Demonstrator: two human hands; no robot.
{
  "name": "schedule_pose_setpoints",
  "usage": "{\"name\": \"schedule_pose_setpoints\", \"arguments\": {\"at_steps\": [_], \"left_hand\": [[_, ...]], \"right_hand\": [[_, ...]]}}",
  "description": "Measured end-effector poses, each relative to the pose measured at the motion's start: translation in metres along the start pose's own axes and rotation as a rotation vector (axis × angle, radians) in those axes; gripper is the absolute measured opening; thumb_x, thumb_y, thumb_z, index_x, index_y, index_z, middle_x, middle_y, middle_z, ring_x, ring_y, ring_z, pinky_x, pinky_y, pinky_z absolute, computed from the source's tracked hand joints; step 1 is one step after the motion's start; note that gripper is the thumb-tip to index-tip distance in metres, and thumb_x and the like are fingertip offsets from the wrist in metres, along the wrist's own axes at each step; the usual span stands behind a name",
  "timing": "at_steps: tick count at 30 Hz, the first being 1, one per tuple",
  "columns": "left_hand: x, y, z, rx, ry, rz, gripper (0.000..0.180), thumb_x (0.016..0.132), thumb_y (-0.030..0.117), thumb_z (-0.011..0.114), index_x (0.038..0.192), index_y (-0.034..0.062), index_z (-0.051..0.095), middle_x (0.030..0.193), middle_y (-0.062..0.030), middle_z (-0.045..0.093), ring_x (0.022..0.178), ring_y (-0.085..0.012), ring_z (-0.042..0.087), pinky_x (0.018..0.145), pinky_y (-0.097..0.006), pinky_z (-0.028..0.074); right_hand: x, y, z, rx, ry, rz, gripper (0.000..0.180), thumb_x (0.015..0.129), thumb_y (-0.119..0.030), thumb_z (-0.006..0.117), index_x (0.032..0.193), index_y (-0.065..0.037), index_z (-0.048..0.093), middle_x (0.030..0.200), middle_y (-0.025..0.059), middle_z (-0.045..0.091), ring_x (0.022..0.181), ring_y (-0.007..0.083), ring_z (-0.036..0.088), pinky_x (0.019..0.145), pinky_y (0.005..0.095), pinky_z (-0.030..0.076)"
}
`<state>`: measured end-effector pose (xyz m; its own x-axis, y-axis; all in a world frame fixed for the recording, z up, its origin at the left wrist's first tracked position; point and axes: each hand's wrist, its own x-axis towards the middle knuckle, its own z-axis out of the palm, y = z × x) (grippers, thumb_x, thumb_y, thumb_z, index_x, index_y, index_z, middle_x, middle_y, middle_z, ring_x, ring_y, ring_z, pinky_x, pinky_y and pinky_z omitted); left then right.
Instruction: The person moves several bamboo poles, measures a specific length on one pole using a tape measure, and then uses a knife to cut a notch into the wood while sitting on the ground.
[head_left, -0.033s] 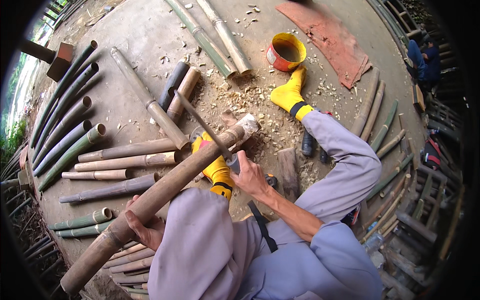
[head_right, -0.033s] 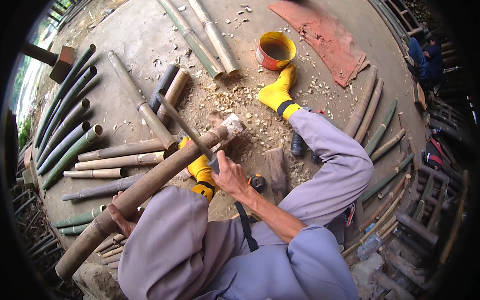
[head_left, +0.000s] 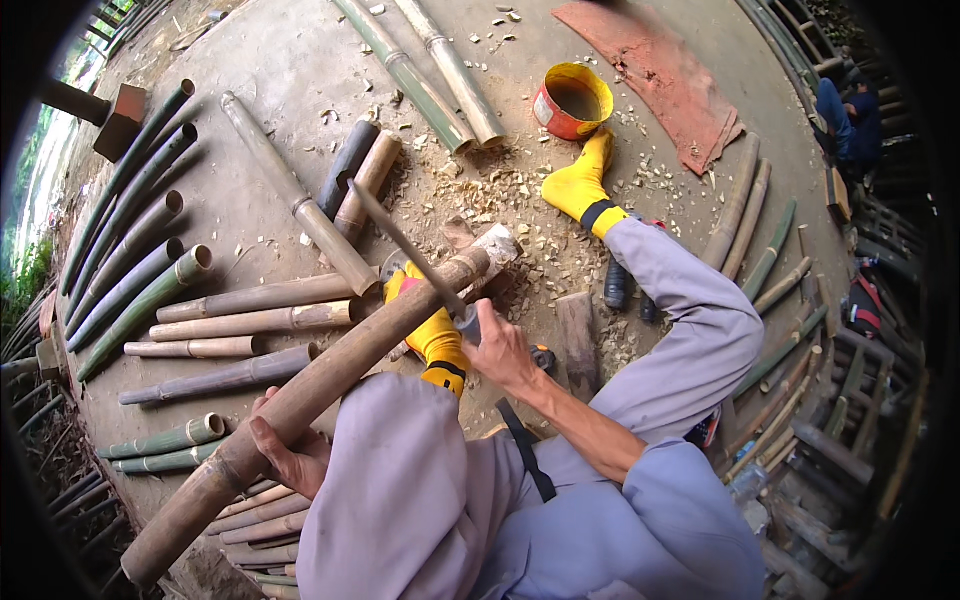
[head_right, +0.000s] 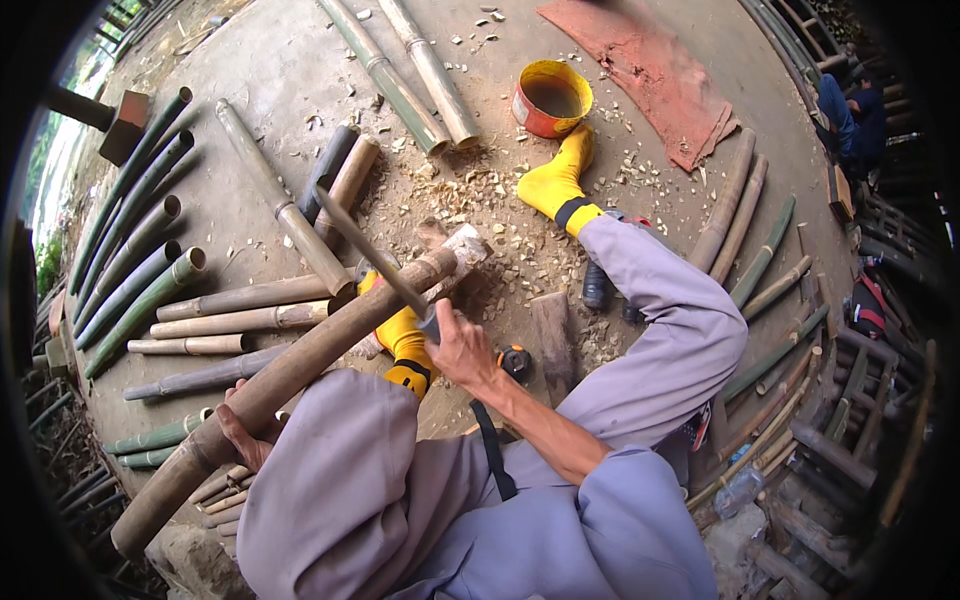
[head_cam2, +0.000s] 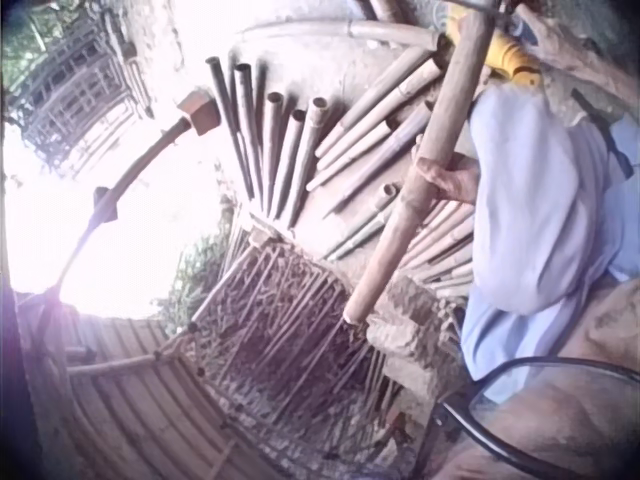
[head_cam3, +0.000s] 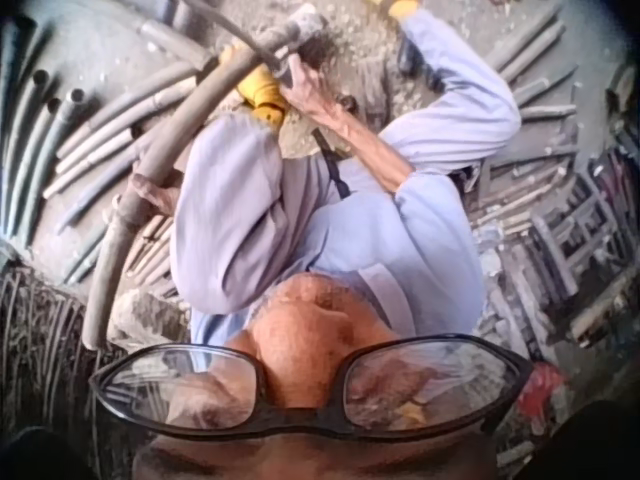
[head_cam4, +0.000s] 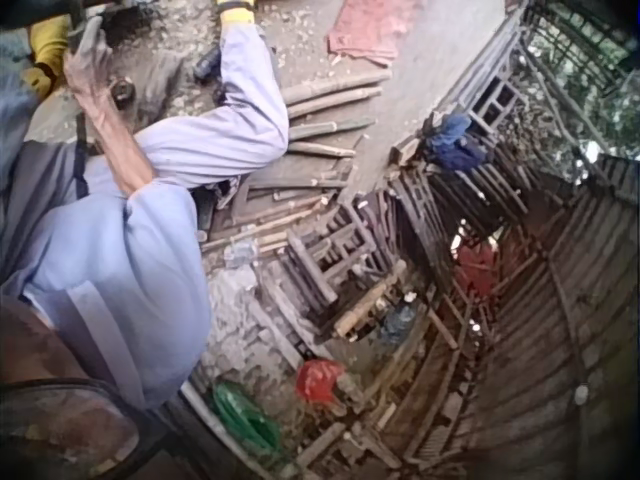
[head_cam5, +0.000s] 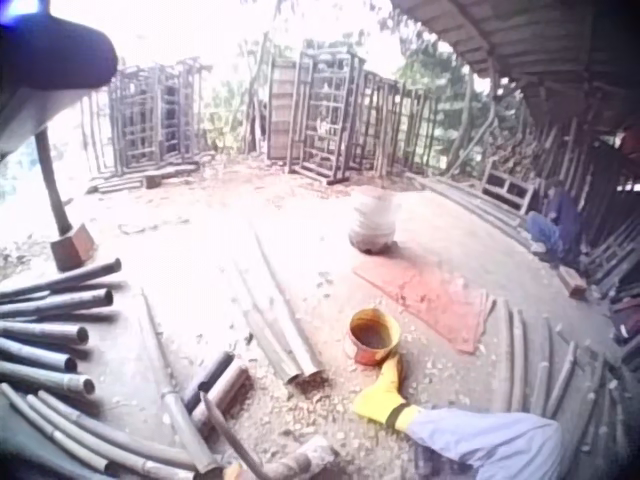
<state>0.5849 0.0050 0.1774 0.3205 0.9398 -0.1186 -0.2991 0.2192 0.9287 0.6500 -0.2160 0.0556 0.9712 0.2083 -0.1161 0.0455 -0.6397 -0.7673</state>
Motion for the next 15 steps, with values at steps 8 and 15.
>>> {"name": "schedule_pose_setpoints", "arguments": {"at_steps": [8,15], "left_hand": [[0.003,-0.001,-0.012,0.035,0.004,-0.06,0.054,0.082,0.016,0.065,0.126,0.0035,0.035,0.114,-0.0155,0.053,0.106,-0.0284,0.055,0.097,-0.044,0.043],[-0.001,0.0,-0.015,0.053,0.036,-0.086,0.055,0.083,0.015,0.063,0.128,0.003,0.034,0.117,-0.0156,0.052,0.108,-0.029,0.054,0.098,-0.044,0.042]], "right_hand": [[-0.003,0.008,0.003,-0.012,0.005,0.037,0.037,0.075,-0.011,0.066,0.098,-0.004,0.037,0.078,0.0246,0.061,0.075,0.0449,0.06,0.06,0.0498,0.048],[-0.006,-0.001,-0.006,-0.06,-0.062,-0.034,0.041,0.074,-0.013,0.068,0.099,-0.005,0.036,0.081,0.0256,0.06,0.073,0.0451,0.062,0.06,0.0515,0.052]]}}
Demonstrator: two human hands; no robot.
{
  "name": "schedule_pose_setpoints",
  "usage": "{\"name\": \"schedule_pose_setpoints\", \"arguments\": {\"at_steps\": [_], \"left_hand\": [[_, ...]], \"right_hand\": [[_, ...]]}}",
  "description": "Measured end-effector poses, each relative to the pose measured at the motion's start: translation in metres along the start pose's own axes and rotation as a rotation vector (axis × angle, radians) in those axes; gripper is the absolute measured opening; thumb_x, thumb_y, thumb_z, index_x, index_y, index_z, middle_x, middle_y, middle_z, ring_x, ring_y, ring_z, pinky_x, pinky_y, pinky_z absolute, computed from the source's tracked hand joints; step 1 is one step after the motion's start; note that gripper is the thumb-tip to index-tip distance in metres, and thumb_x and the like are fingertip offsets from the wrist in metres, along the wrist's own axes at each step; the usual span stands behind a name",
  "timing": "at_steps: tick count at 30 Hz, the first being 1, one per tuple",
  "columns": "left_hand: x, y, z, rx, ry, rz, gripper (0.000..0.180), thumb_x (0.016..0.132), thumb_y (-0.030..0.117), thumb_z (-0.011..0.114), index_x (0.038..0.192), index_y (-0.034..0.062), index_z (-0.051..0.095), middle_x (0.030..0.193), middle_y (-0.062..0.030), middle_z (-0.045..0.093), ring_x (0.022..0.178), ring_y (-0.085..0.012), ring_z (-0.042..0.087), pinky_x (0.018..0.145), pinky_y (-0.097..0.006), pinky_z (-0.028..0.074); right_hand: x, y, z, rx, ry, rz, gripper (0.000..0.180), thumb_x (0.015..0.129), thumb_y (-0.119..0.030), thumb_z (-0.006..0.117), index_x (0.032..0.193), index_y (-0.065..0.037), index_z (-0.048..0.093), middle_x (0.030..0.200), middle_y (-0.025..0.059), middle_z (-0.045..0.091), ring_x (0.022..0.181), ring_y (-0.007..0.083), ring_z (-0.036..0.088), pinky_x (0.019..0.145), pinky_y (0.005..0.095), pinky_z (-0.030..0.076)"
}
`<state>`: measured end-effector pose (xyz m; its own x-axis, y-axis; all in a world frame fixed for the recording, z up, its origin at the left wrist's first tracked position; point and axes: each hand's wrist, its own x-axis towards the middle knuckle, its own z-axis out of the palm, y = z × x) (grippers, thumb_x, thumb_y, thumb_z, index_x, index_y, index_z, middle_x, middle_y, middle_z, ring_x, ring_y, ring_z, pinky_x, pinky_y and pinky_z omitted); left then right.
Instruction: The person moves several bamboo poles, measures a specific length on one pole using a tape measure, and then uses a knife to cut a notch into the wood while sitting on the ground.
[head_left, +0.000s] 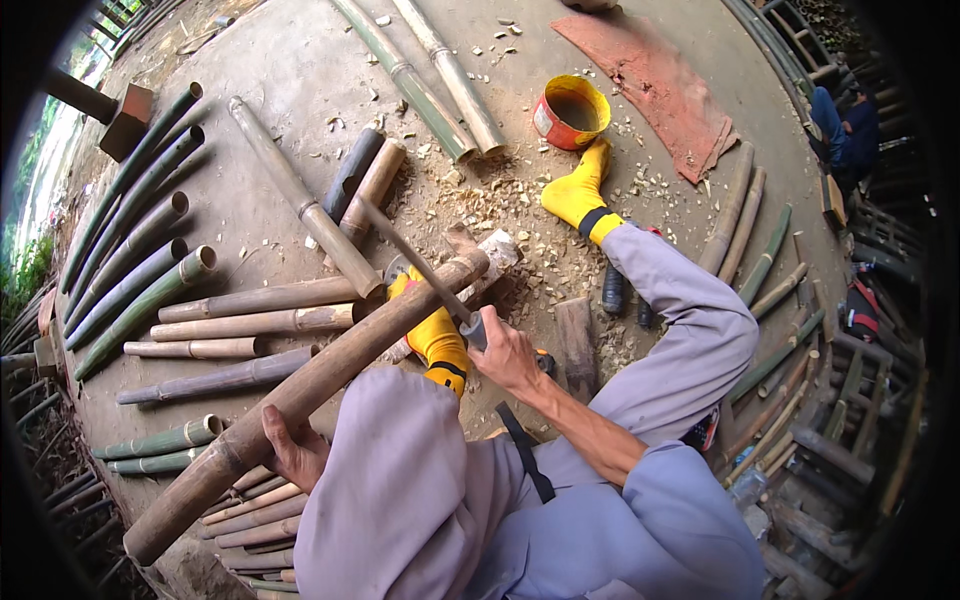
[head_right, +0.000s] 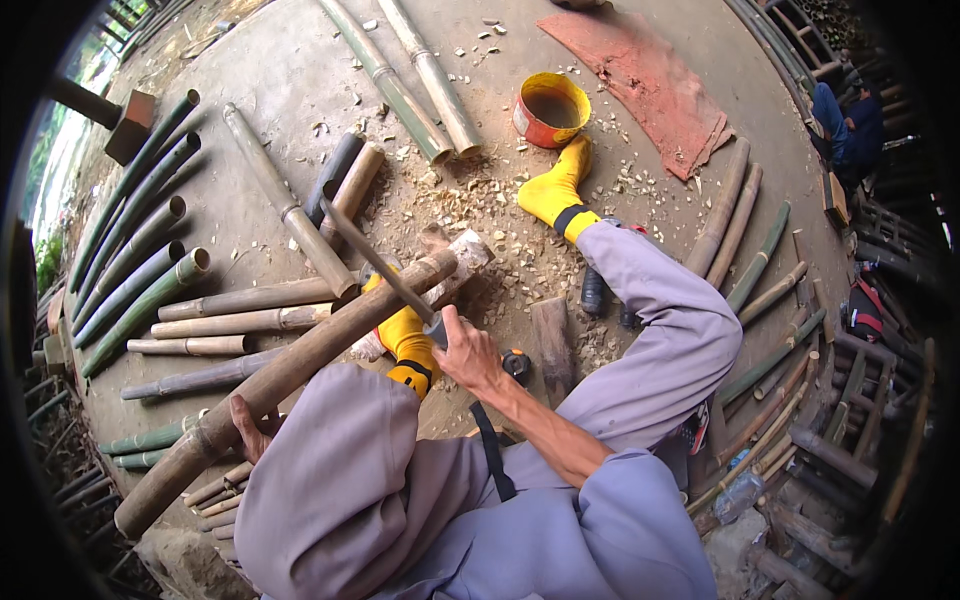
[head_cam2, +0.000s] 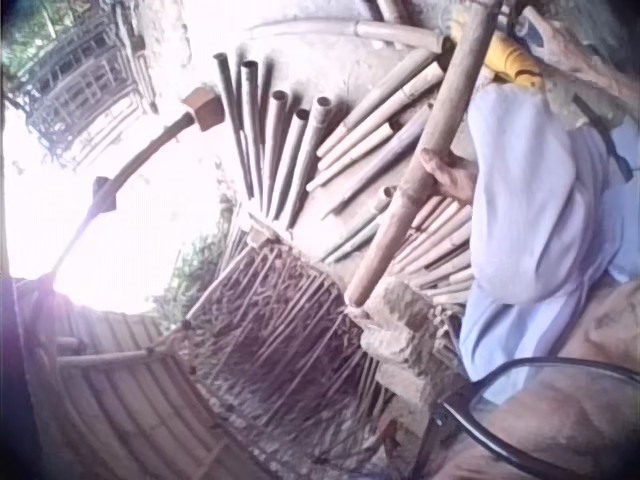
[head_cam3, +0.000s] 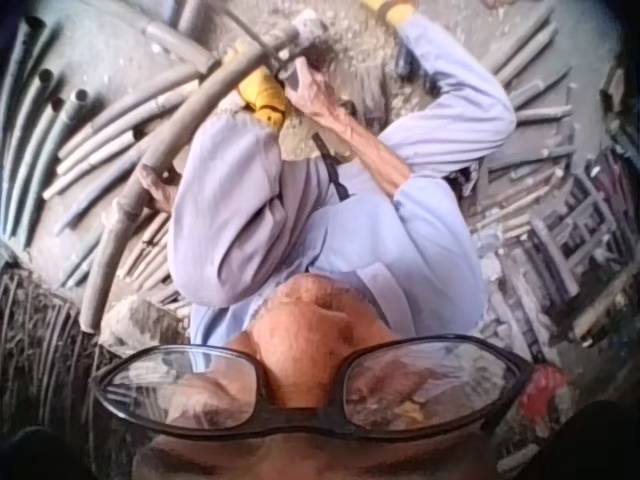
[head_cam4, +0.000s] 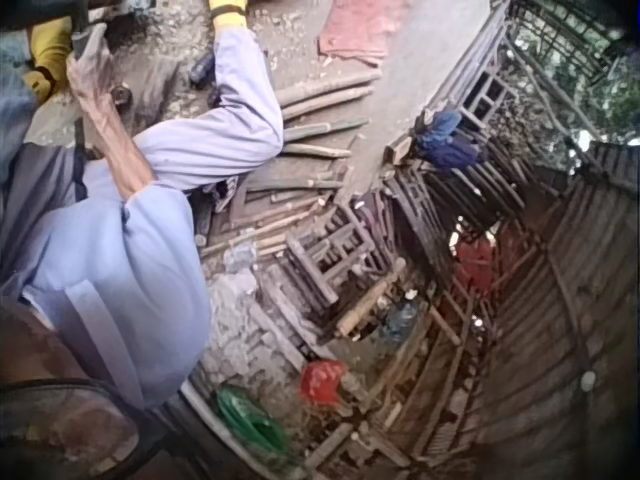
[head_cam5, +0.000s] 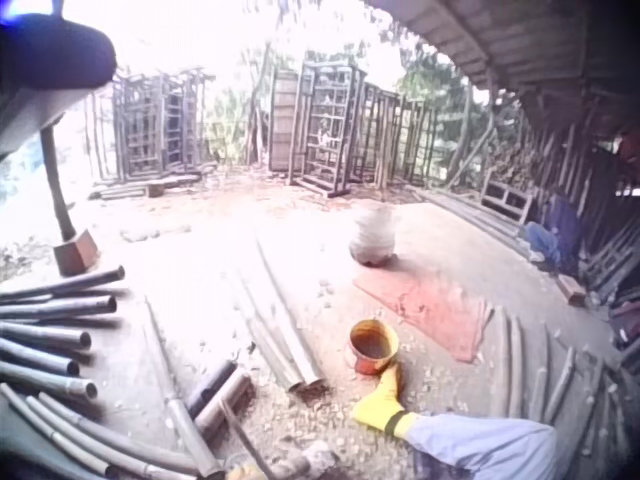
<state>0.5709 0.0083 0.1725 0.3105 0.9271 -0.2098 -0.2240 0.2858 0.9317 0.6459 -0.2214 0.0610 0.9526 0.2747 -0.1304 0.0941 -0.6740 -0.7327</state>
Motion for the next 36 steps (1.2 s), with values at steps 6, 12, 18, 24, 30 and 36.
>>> {"name": "schedule_pose_setpoints", "arguments": {"at_steps": [6,12,18,24,30,36], "left_hand": [[0.029,-0.002,-0.019,-0.055,-0.075,-0.068,0.056,0.085,0.014,0.062,0.131,0.002,0.032,0.121,-0.0156,0.049,0.111,-0.0301,0.052,0.1,-0.046,0.041],[0.132,-0.015,-0.014,-0.326,-0.374,-0.136,0.033,0.086,0.021,0.056,0.11,-0.0005,0.056,0.101,-0.0141,0.063,0.099,-0.0237,0.057,0.095,-0.035,0.041],[0.175,-0.033,0.031,-0.318,-0.05,-0.083,0.017,0.08,0.014,0.068,0.088,0.0058,0.056,0.075,-0.0039,0.058,0.066,-0.0174,0.058,0.063,-0.034,0.053],[0.195,-0.073,0.051,-0.199,-0.091,-0.291,0.029,0.08,0.017,0.07,0.1,0.0028,0.054,0.084,-0.0073,0.056,0.074,-0.0215,0.056,0.07,-0.042,0.052],[0.181,-0.098,0.101,-0.414,-0.388,-0.628,0.033,0.09,0.029,0.056,0.109,0.0028,0.052,0.095,-0.0082,0.056,0.089,-0.0231,0.055,0.086,-0.04,0.045],[0.162,-0.112,0.11,-0.582,-0.81,-0.747,0.043,0.095,0.02,0.041,0.135,0.0038,0.037,0.134,-0.0096,0.046,0.123,-0.0213,0.045,0.103,-0.036,0.038]], "right_hand": [[0.028,0.048,-0.013,-0.01,0.093,0.316,0.04,0.078,-0.015,0.065,0.103,-0.005,0.037,0.081,0.0251,0.061,0.069,0.0432,0.061,0.057,0.0487,0.049],[0.0,0.04,0.006,-0.036,0.149,0.338,0.045,0.077,-0.016,0.068,0.109,-0.005,0.04,0.086,0.024,0.06,0.08,0.0432,0.059,0.068,0.0479,0.046],[-0.006,0.064,-0.004,0.059,0.097,0.316,0.054,0.074,-0.009,0.064,0.123,-0.002,0.044,0.104,0.0176,0.055,0.094,0.0285,0.056,0.081,0.0383,0.045],[-0.02,-0.007,-0.082,0.35,-0.072,0.093,0.063,0.074,-0.015,0.066,0.131,-0.002,0.041,0.114,0.0165,0.055,0.104,0.0271,0.055,0.09,0.0396,0.044],[-0.026,-0.057,-0.071,0.183,-0.099,0.055,0.05,0.071,-0.011,0.072,0.116,0.001,0.051,0.099,0.0144,0.062,0.089,0.023,0.061,0.08,0.0337,0.048],[-0.006,-0.083,-0.031,0.589,-0.082,0.174,0.051,0.076,-0.02,0.072,0.116,0.003,0.049,0.079,0.0121,0.066,0.058,0.0154,0.062,0.055,0.0286,0.05]]}}
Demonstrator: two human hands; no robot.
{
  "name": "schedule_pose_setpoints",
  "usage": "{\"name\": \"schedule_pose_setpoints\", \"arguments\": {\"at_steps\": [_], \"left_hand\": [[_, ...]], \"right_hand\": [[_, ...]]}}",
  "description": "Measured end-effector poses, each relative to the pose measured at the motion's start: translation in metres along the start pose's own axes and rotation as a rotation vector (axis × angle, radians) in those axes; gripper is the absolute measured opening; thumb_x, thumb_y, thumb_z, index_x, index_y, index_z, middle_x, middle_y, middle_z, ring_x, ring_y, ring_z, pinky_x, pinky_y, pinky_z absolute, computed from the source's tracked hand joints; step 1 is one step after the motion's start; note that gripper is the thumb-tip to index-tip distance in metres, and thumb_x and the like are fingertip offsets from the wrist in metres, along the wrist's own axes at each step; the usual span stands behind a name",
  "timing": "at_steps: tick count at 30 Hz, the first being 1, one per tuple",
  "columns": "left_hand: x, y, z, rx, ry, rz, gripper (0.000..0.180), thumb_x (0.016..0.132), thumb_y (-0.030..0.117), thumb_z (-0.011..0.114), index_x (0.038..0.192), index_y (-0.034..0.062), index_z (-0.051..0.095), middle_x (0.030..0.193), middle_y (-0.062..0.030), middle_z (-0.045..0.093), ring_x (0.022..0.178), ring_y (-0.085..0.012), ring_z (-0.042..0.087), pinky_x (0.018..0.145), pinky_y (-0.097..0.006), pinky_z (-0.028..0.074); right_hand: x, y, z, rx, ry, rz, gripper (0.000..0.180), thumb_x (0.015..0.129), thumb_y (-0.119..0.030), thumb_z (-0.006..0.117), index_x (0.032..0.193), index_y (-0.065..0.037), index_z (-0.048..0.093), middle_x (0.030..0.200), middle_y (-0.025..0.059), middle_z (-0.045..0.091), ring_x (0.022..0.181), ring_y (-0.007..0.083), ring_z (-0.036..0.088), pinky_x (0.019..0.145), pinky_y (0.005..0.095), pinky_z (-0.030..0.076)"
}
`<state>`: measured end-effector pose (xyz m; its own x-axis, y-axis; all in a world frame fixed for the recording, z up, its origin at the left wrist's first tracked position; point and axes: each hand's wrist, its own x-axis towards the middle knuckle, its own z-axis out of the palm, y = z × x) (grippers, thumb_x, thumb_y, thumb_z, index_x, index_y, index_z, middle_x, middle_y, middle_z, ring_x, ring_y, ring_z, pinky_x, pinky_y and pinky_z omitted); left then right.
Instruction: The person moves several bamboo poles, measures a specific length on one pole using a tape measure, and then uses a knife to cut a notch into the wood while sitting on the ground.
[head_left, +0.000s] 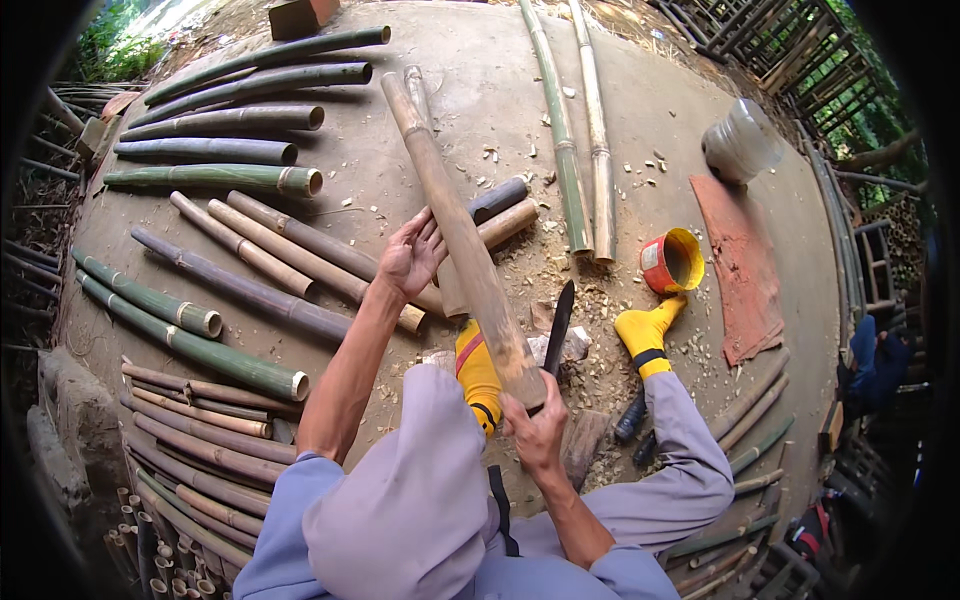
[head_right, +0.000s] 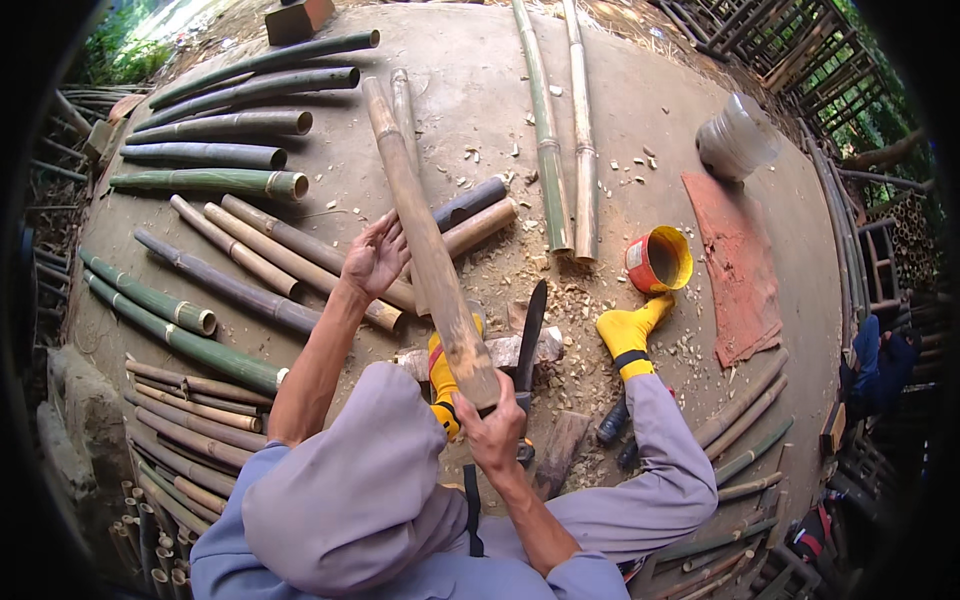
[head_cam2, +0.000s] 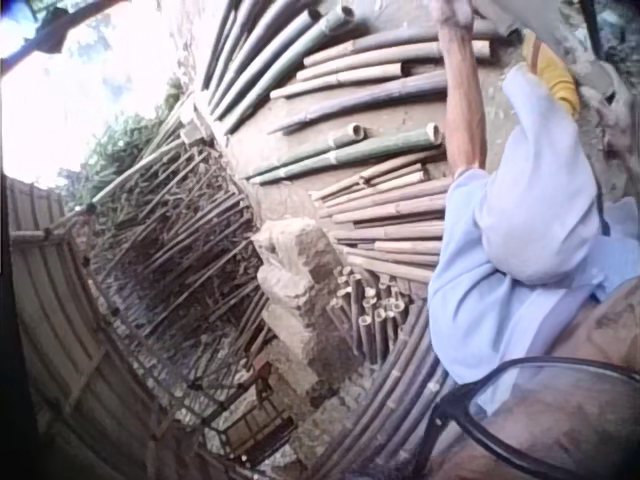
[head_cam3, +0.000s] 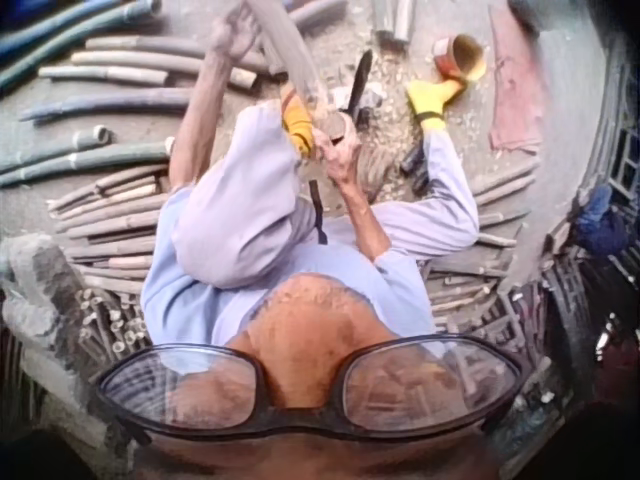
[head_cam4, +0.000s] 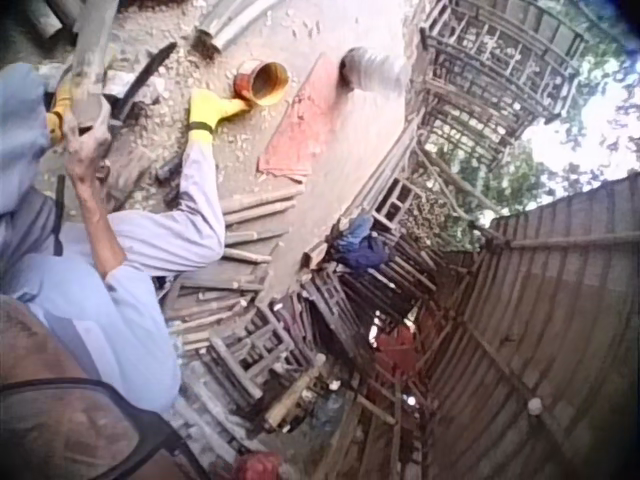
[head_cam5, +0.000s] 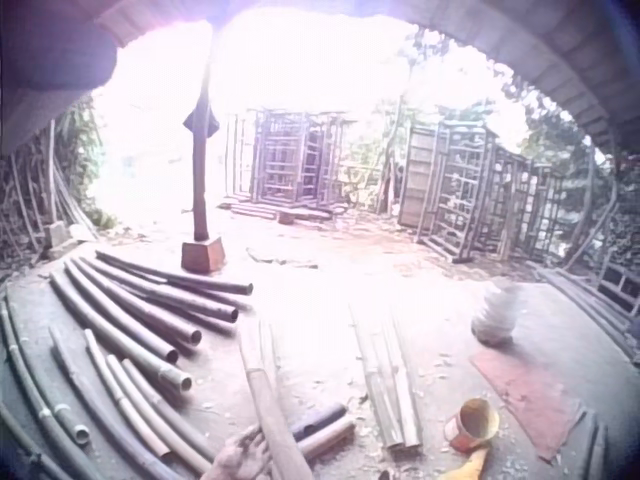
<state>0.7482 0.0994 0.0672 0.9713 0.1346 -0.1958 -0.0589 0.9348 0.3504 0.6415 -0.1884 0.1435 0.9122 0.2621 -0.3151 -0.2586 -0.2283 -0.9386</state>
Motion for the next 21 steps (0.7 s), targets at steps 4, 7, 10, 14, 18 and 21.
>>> {"name": "schedule_pose_setpoints", "arguments": {"at_steps": [4,7,10,14,18,21], "left_hand": [[-0.013,-0.021,0.0,0.121,-0.014,-0.091,0.046,0.092,0.012,0.047,0.136,0.0034,0.037,0.131,-0.0085,0.049,0.115,-0.0177,0.052,0.097,-0.033,0.044],[-0.028,-0.036,0.003,0.182,0.058,-0.152,0.048,0.092,0.013,0.048,0.137,0.0032,0.035,0.131,-0.0088,0.049,0.117,-0.0182,0.051,0.097,-0.033,0.044],[-0.049,-0.049,-0.001,0.197,0.106,-0.273,0.049,0.091,0.027,0.052,0.131,0.0013,0.04,0.126,-0.0113,0.052,0.114,-0.0194,0.052,0.095,-0.036,0.044],[-0.067,-0.064,0.003,0.159,0.071,-0.429,0.047,0.09,0.035,0.054,0.121,0.0009,0.048,0.113,-0.0101,0.06,0.103,-0.0194,0.058,0.091,-0.035,0.046],[-0.069,-0.073,0.004,0.108,0.083,-0.461,0.048,0.09,0.039,0.053,0.119,0.0006,0.049,0.104,-0.0102,0.062,0.094,-0.0193,0.061,0.081,-0.031,0.05],[-0.068,-0.077,0.012,0.152,0.149,-0.43,0.05,0.09,0.042,0.052,0.118,0.001,0.05,0.103,-0.0108,0.062,0.092,-0.0198,0.062,0.078,-0.03,0.051]], "right_hand": [[0.034,-0.02,0.04,0.07,0.03,-0.014,0.042,0.083,-0.027,0.066,0.105,0.005,0.05,0.071,0.011,0.062,0.045,0.0119,0.055,0.041,0.0267,0.045],[0.054,-0.012,0.051,0.428,-0.041,0.154,0.041,0.087,-0.037,0.059,0.099,0.002,0.05,0.064,0.0087,0.056,0.038,0.0109,0.048,0.036,0.0256,0.042],[0.065,-0.004,0.053,0.599,-0.131,0.293,0.046,0.089,-0.046,0.052,0.096,0.0,0.049,0.06,0.0075,0.052,0.036,0.0104,0.045,0.034,0.024,0.04],[0.072,0.004,0.054,0.689,-0.249,0.421,0.062,0.089,-0.059,0.043,0.095,0.002,0.049,0.059,0.0079,0.053,0.036,0.0109,0.044,0.033,0.025,0.039],[0.075,0.006,0.051,0.697,-0.312,0.534,0.069,0.088,-0.065,0.034,0.092,0.001,0.054,0.057,0.009,0.054,0.037,0.0117,0.041,0.036,0.0262,0.039],[0.075,0.004,0.05,0.79,-0.325,0.6,0.071,0.087,-0.066,0.034,0.091,0.002,0.054,0.056,0.0097,0.055,0.036,0.013,0.04,0.036,0.0266,0.039]]}}
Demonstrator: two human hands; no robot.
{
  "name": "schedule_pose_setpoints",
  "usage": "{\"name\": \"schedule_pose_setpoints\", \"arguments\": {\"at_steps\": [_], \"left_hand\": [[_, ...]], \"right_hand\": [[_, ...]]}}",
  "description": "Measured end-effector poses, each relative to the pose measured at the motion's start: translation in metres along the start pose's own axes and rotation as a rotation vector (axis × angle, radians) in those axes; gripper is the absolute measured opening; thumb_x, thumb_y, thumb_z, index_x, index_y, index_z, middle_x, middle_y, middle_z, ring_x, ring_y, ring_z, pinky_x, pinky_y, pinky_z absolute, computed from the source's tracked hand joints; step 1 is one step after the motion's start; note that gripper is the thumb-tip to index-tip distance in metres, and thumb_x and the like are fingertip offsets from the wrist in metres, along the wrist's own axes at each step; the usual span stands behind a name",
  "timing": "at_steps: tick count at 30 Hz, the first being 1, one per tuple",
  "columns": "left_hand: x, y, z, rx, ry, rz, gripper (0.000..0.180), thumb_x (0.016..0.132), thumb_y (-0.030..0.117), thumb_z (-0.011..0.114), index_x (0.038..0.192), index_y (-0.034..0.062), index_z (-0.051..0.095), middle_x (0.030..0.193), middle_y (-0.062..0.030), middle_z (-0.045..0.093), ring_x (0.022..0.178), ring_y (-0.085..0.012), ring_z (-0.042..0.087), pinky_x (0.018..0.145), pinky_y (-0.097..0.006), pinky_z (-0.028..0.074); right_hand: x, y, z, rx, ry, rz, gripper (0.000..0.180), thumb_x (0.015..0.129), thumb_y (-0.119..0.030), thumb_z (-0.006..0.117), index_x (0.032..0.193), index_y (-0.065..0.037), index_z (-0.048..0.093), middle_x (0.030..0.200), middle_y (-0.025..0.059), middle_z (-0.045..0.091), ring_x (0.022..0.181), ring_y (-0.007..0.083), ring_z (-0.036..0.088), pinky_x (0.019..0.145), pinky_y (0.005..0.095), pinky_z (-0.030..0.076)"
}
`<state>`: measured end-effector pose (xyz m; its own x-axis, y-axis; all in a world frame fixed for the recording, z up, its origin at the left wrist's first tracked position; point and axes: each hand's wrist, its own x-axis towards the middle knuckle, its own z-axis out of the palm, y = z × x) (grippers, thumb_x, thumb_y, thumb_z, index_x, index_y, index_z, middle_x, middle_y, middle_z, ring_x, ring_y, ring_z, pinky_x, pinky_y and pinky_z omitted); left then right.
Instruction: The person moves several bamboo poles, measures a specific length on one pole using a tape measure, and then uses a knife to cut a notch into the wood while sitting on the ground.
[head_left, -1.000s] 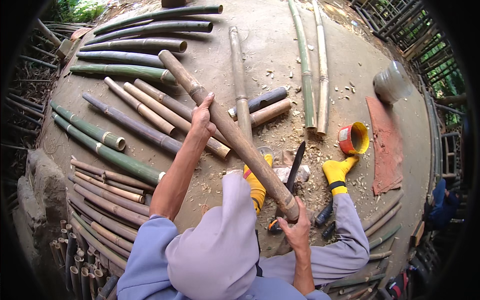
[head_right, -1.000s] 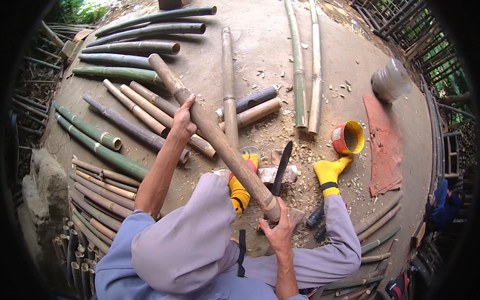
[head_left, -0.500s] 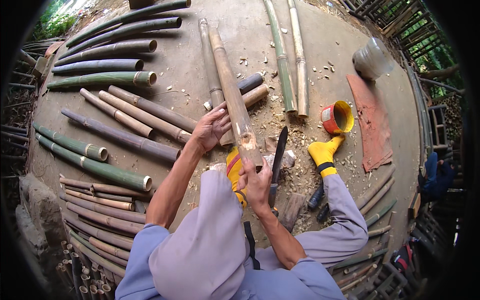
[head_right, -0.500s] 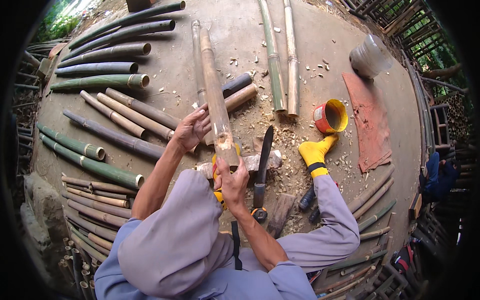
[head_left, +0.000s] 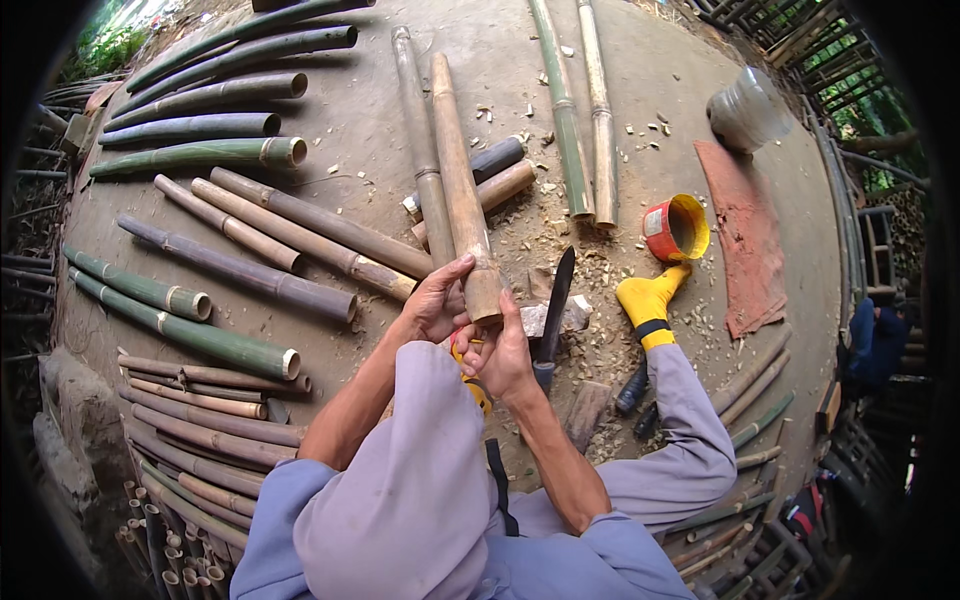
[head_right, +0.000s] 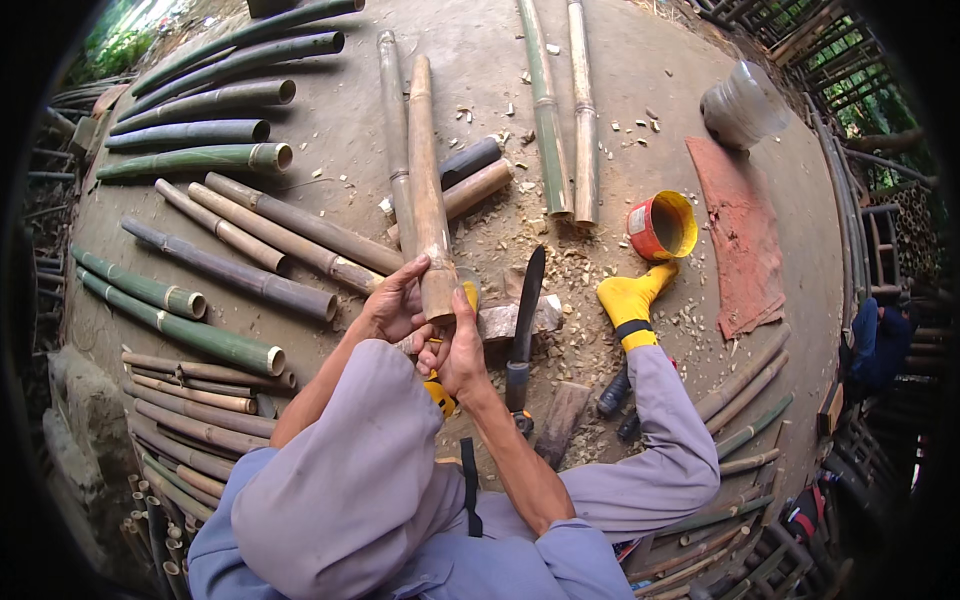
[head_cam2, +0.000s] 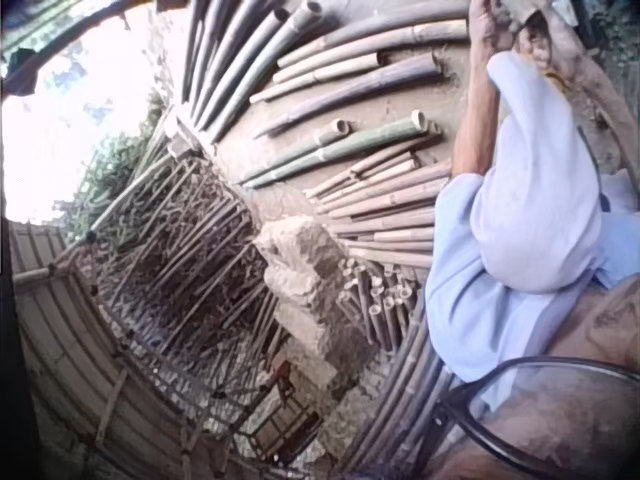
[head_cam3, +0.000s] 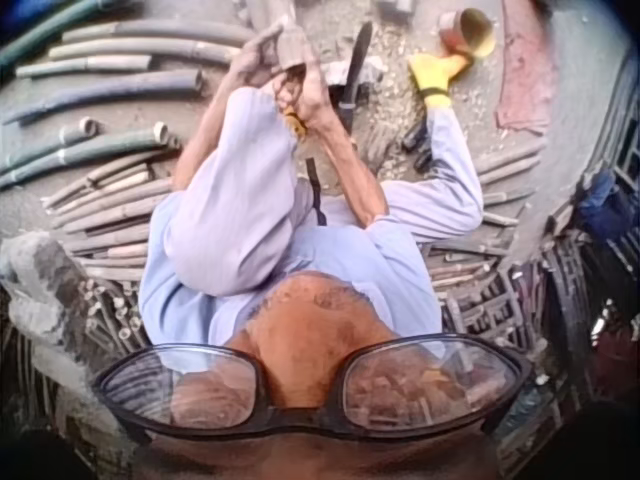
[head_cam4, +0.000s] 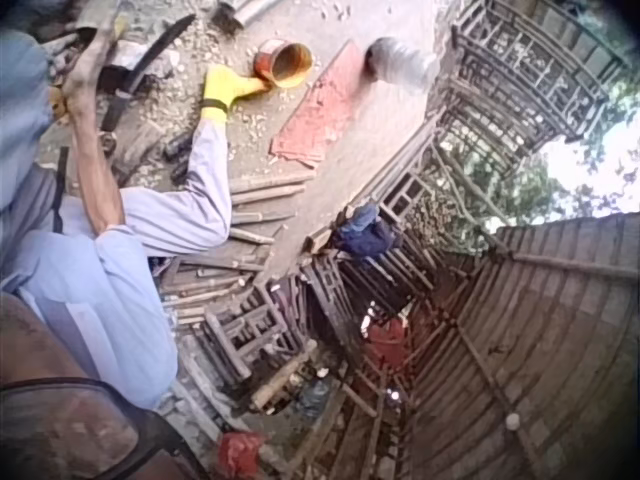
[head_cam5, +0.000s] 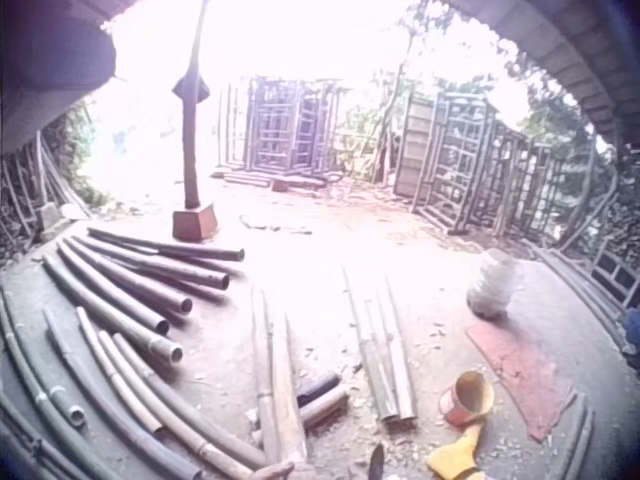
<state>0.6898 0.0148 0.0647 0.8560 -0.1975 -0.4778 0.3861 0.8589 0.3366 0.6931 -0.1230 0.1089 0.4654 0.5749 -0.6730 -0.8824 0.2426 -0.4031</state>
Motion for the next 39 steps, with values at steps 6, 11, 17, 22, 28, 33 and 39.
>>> {"name": "schedule_pose_setpoints", "arguments": {"at_steps": [6,11,17,22,28,33,39], "left_hand": [[0.004,0.001,0.01,-0.174,-0.077,-0.016,0.05,0.089,0.045,0.052,0.114,0.001,0.051,0.101,-0.0115,0.061,0.095,-0.024,0.061,0.083,-0.039,0.051],[0.013,-0.006,0.011,-0.239,-0.093,0.057,0.052,0.088,0.046,0.053,0.111,-0.0009,0.05,0.099,-0.0154,0.061,0.095,-0.0273,0.061,0.085,-0.044,0.051],[0.016,-0.016,0.004,-0.038,0.176,-0.003,0.063,0.082,0.053,0.06,0.111,-0.0012,0.049,0.093,-0.0175,0.06,0.088,-0.0278,0.061,0.079,-0.041,0.052],[0.021,-0.018,0.001,-0.012,0.152,-0.005,0.062,0.084,0.051,0.058,0.114,-0.0025,0.047,0.094,-0.0175,0.059,0.088,-0.0284,0.061,0.079,-0.041,0.051],[0.024,-0.017,0.007,-0.094,0.067,0.041,0.058,0.089,0.047,0.051,0.118,-0.0032,0.046,0.101,-0.0175,0.06,0.091,-0.0275,0.061,0.084,-0.042,0.049],[0.027,-0.015,0.01,-0.043,0.067,0.039,0.054,0.09,0.044,0.049,0.117,-0.0033,0.047,0.101,-0.0161,0.061,0.093,-0.0266,0.061,0.084,-0.042,0.049],[0.031,-0.01,0.009,-0.04,0.016,0.001,0.052,0.09,0.043,0.05,0.116,-0.0014,0.049,0.103,-0.0163,0.062,0.093,-0.0263,0.061,0.085,-0.041,0.049]], "right_hand": [[-0.003,0.001,-0.004,0.113,-0.046,0.041,0.071,0.088,-0.065,0.033,0.091,0.002,0.054,0.056,0.0106,0.054,0.036,0.0147,0.041,0.035,0.0276,0.039],[-0.001,0.005,-0.01,0.249,-0.155,0.072,0.068,0.089,-0.063,0.032,0.092,0.002,0.054,0.058,0.0113,0.055,0.038,0.0161,0.043,0.037,0.0282,0.041],[0.001,0.01,-0.008,-0.026,0.144,-0.188,0.045,0.091,-0.046,0.047,0.104,-0.003,0.048,0.071,0.0106,0.057,0.049,0.0155,0.053,0.044,0.0295,0.049],[0.0,0.013,-0.015,-0.202,0.137,-0.269,0.038,0.09,-0.038,0.053,0.105,-0.004,0.045,0.071,0.0087,0.055,0.051,0.0142,0.054,0.046,0.0299,0.051],[0.001,0.01,-0.02,0.038,0.097,-0.152,0.047,0.091,-0.05,0.04,0.1,-0.004,0.049,0.065,0.0088,0.055,0.047,0.0149,0.05,0.043,0.0308,0.046],[-0.001,0.005,-0.017,0.064,0.095,-0.147,0.049,0.091,-0.052,0.04,0.098,-0.005,0.051,0.065,0.009,0.055,0.047,0.0147,0.05,0.042,0.03,0.046],[-0.005,0.0,-0.014,0.06,0.09,-0.174,0.051,0.09,-0.052,0.041,0.099,-0.003,0.052,0.064,0.0091,0.056,0.046,0.0139,0.05,0.042,0.0293,0.047]]}}
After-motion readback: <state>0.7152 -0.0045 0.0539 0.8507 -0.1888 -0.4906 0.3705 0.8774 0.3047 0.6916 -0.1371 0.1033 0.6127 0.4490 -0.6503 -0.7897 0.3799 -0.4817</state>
